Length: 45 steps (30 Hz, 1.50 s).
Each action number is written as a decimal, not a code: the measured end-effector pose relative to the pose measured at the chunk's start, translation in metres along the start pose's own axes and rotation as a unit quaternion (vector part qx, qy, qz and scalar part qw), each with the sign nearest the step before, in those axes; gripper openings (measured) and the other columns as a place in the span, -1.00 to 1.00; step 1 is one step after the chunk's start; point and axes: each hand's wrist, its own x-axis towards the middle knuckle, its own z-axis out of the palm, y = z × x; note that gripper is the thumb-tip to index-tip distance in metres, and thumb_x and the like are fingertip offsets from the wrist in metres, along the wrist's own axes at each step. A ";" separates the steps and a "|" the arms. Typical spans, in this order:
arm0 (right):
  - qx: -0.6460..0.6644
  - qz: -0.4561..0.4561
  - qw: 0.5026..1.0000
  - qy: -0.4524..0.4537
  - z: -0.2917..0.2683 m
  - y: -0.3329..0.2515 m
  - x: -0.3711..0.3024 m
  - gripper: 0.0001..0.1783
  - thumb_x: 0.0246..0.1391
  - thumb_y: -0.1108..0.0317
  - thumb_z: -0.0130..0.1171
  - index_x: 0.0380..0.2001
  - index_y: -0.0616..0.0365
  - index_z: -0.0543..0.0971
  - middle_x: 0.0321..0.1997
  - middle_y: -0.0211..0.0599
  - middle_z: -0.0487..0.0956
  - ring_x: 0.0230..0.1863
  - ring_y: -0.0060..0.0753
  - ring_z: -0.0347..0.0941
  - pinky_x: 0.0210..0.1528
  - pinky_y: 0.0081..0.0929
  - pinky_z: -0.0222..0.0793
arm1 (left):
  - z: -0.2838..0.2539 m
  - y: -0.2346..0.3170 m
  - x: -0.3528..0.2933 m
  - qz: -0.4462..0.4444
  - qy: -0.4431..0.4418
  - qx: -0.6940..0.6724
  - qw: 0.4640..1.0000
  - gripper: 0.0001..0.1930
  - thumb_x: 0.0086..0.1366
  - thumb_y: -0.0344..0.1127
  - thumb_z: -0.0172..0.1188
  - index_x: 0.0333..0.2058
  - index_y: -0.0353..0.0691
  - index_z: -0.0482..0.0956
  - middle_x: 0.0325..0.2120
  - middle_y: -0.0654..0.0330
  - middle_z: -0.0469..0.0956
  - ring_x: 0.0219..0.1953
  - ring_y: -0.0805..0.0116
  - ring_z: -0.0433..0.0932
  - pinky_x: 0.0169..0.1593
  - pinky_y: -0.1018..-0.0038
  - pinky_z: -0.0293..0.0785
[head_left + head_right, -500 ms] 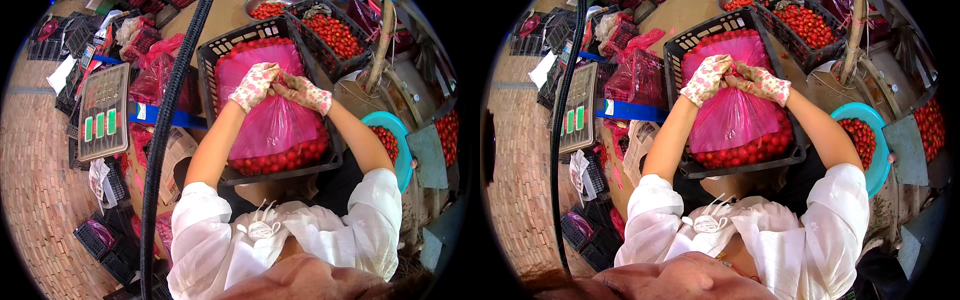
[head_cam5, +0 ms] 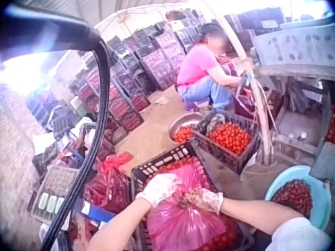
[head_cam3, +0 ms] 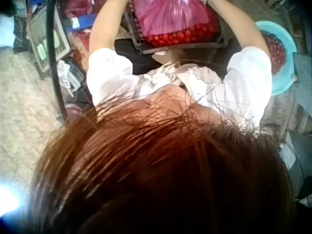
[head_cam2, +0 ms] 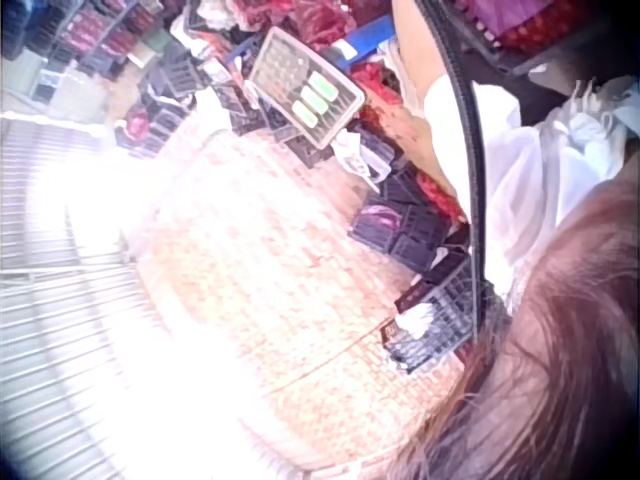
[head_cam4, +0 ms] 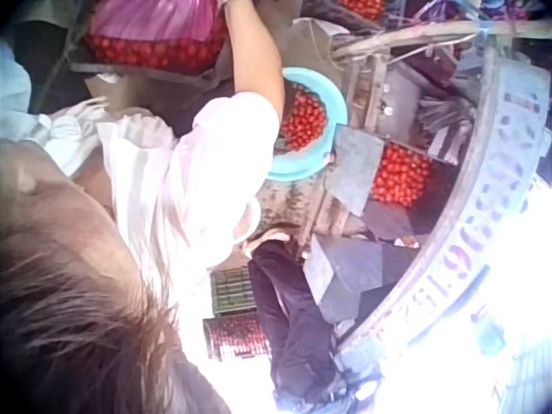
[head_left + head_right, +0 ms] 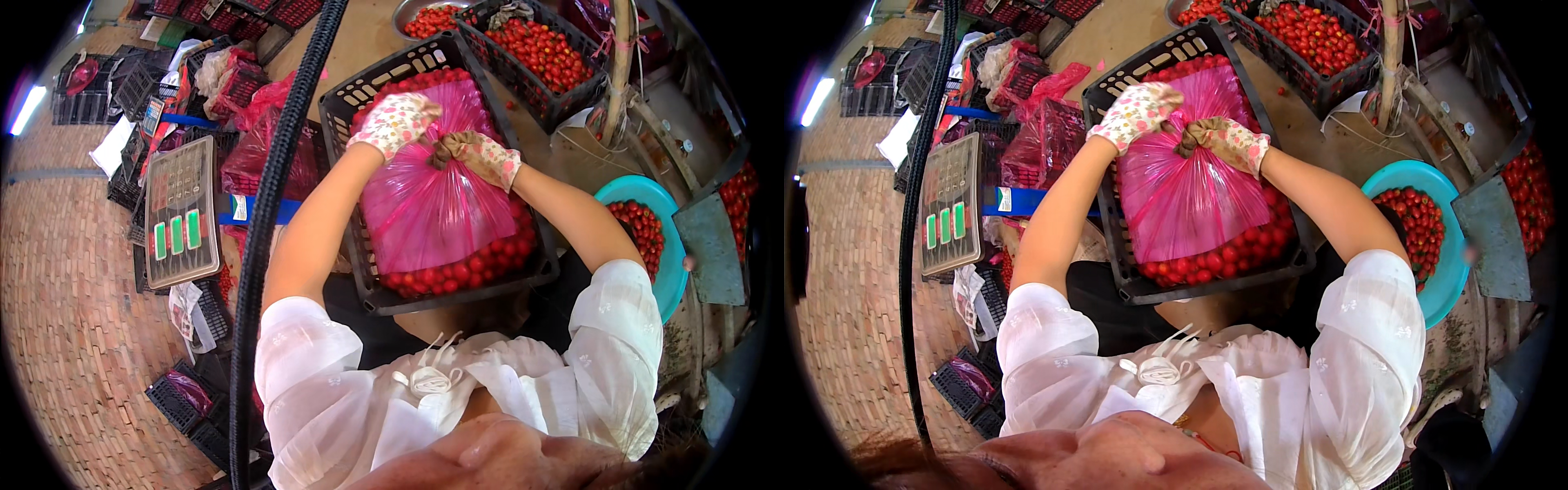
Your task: The person ties a plastic bag full of small red tomatoes inside a crate, places a new liner in an empty crate, and then pours more tomatoes from a blue bowl into the new crate before sorting them by hand.
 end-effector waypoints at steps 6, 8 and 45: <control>-0.035 0.065 0.997 0.039 0.006 -0.006 0.005 -0.86 0.03 0.29 0.07 -0.36 0.02 0.37 -0.37 -0.42 0.39 -0.24 -0.50 0.28 -0.11 -0.46 0.18 | -0.042 0.036 -0.014 0.243 0.160 0.131 0.948 -0.78 0.12 -0.21 0.04 -0.26 -0.11 0.48 -0.14 0.27 0.45 -0.08 0.34 0.43 0.13 0.29 0.16; 0.003 0.066 0.997 0.049 -0.003 -0.004 0.006 -0.84 0.05 0.32 0.06 -0.28 0.04 0.41 -0.32 -0.37 0.44 -0.19 -0.50 0.34 -0.06 -0.47 0.22 | -0.013 0.024 -0.012 0.313 0.120 0.151 0.930 -0.75 0.11 -0.18 0.05 -0.25 -0.11 0.49 -0.17 0.26 0.46 -0.10 0.37 0.44 0.17 0.23 0.08; -0.885 0.049 0.382 -0.261 0.037 -0.065 -0.003 -0.66 -0.02 0.16 -0.04 -0.16 0.02 0.39 -0.34 -0.38 0.55 -0.27 -0.39 0.50 -0.26 -0.43 0.37 | 0.105 0.162 -0.029 -0.221 0.226 -0.933 0.173 -0.73 0.20 0.09 -0.06 -0.43 0.06 0.39 -0.64 0.50 0.38 -0.65 0.64 0.34 -0.65 0.76 0.10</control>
